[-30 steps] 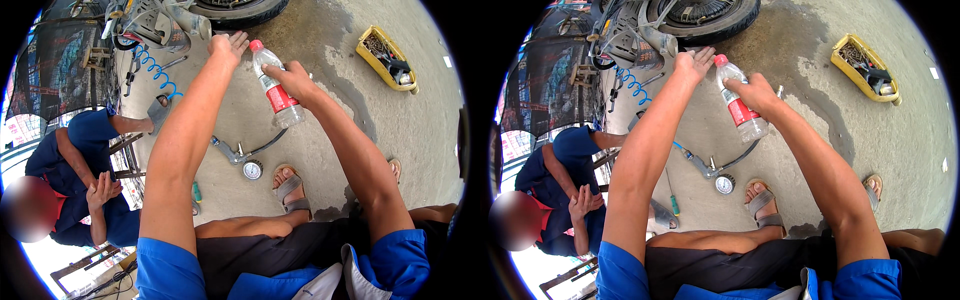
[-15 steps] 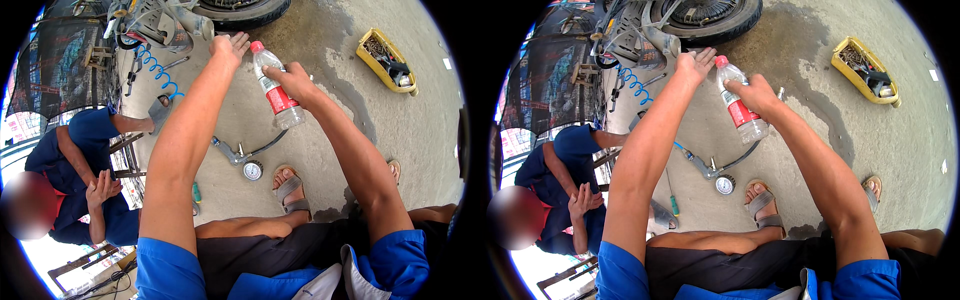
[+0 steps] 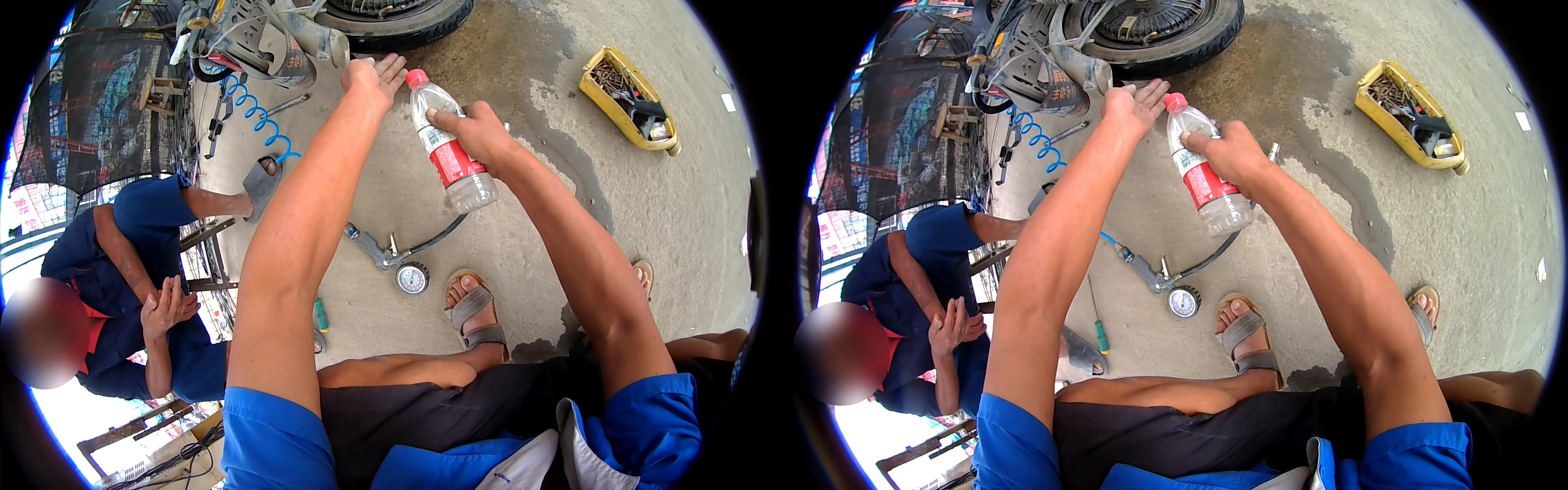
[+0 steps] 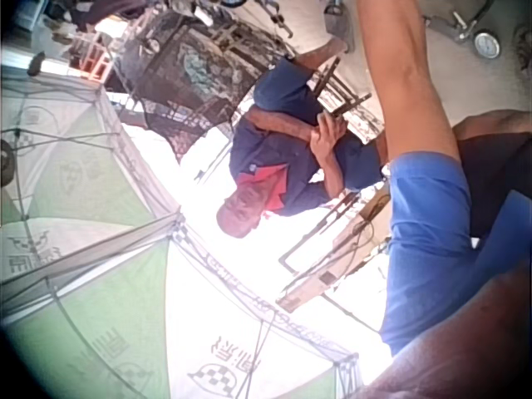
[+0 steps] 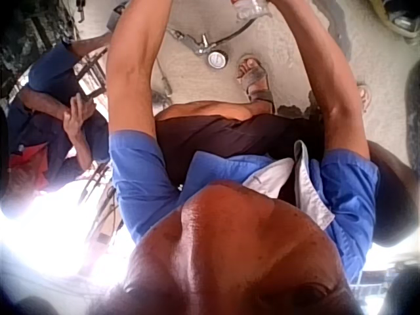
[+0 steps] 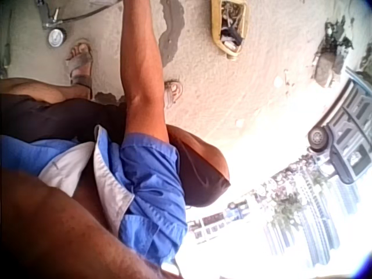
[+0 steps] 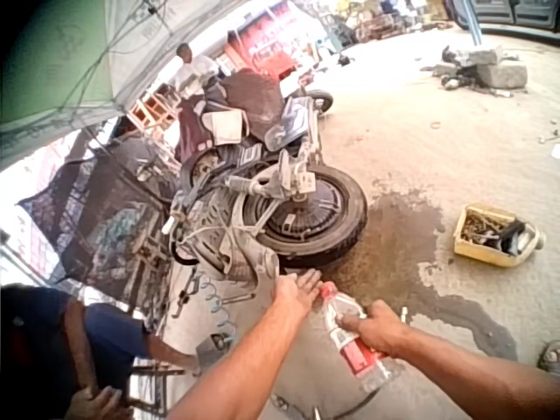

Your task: The person works on a motorcycle tire in a workshop, using a plastic bottle to apply liquid to the tire bead area. The person retrieves a yellow tool box from the floor, selects a small metal tool, and uses it to manipulate the tire bead while continuing to apply liquid from the bottle.

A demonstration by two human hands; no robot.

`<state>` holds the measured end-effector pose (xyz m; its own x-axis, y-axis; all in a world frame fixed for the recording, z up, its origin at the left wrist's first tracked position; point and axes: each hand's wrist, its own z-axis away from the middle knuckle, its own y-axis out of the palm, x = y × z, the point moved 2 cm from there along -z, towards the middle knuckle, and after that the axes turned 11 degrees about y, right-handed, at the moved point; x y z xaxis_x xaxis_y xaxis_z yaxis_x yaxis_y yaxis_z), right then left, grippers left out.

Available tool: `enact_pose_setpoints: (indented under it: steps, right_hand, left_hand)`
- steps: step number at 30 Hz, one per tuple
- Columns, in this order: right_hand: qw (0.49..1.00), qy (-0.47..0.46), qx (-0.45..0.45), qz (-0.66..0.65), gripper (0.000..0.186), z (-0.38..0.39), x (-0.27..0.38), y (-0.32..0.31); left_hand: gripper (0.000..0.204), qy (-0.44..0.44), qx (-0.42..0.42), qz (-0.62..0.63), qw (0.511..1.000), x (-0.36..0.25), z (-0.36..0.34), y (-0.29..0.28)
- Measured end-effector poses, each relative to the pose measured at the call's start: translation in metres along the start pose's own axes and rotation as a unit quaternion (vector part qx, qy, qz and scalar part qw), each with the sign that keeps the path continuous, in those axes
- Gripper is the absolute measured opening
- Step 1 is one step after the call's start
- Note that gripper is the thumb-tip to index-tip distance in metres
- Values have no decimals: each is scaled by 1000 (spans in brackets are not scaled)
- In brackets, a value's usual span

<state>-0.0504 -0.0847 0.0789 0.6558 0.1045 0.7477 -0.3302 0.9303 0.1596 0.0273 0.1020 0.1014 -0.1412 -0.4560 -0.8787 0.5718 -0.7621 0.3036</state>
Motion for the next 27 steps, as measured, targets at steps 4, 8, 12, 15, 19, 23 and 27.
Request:
enact_pose_setpoints:
  steps: [4,8,12,15,19,23,27]
  right_hand:
    - [992,40,79,-88,48,2,7,3]
    - [985,58,102,-124,46,4,11,4]
    - [986,53,96,-126,44,5,10,2]
    - [988,44,98,-113,42,4,9,3]
    - [990,33,99,-100,41,3,8,5]
    - [993,39,56,-92,42,12,13,6]
    - [993,33,64,-89,44,11,13,7]
  left_hand:
    - [44,-2,-2,6,1000,2,-7,-5]
    - [48,9,-6,14,1000,3,-13,-10]
    - [41,-1,0,4,1000,3,-5,-3]
    - [41,3,2,3,1000,2,-4,-3]
    - [40,1,4,0,1000,4,-11,-5]
    - [39,-4,10,-7,1000,7,-12,-5]
    - [38,5,-5,-4,1000,4,-11,-4]
